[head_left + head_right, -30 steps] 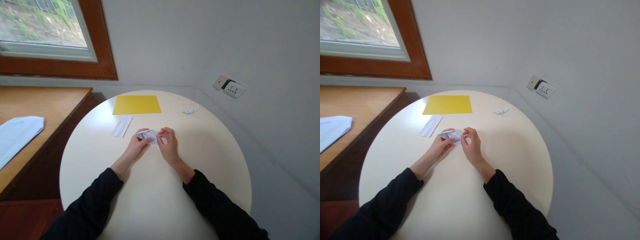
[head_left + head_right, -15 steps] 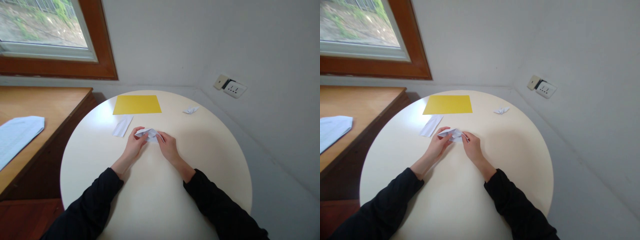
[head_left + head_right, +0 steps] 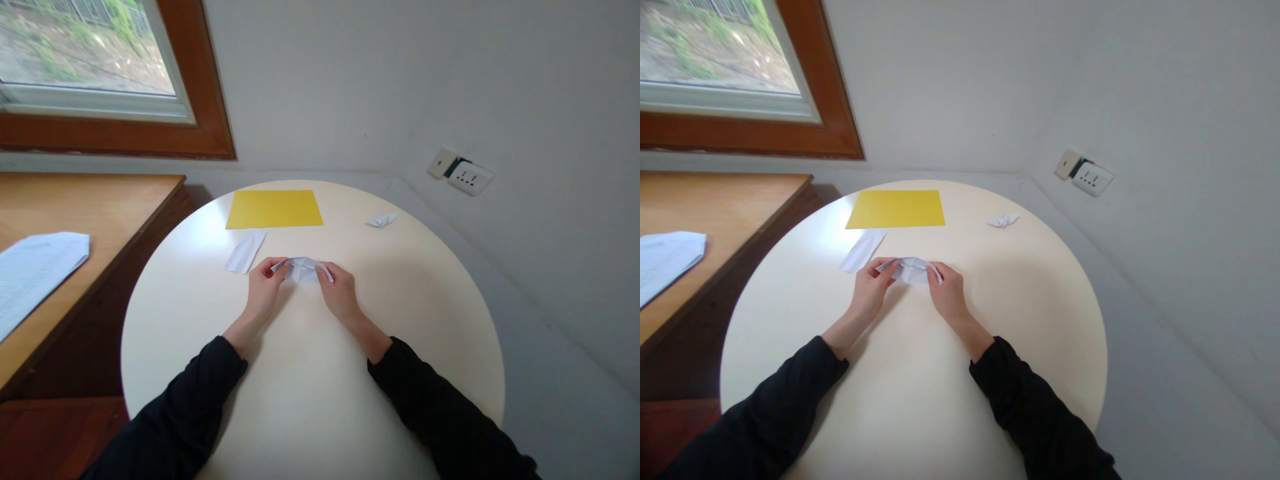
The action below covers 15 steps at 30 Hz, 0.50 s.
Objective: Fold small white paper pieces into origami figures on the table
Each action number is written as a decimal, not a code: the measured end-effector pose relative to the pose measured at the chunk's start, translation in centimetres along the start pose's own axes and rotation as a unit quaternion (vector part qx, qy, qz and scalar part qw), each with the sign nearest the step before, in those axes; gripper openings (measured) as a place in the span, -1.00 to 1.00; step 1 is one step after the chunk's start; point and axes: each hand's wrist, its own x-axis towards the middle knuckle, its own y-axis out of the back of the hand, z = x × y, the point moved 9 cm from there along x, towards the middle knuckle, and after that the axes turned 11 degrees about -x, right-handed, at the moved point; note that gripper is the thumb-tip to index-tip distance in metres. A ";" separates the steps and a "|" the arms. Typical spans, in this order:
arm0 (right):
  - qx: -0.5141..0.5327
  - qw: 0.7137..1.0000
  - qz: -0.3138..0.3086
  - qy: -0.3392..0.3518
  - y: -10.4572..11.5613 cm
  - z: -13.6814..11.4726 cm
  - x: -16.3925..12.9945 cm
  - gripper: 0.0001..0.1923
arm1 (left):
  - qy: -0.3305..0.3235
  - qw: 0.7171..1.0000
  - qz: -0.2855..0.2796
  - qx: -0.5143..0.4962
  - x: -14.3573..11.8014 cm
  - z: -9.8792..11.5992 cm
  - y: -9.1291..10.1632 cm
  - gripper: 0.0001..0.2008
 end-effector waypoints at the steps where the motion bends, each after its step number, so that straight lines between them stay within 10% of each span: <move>1: 0.000 1.000 0.001 -0.001 0.0 0.0 0.0 -0.76 | -0.003 1.000 0.000 0.007 0.0 0.0 0.0 -0.77; 15: 0.089 0.996 -0.011 0.002 -0.5 0.1 -0.2 -0.80 | 0.027 0.999 -0.022 0.014 -0.1 -0.8 -0.5 -0.73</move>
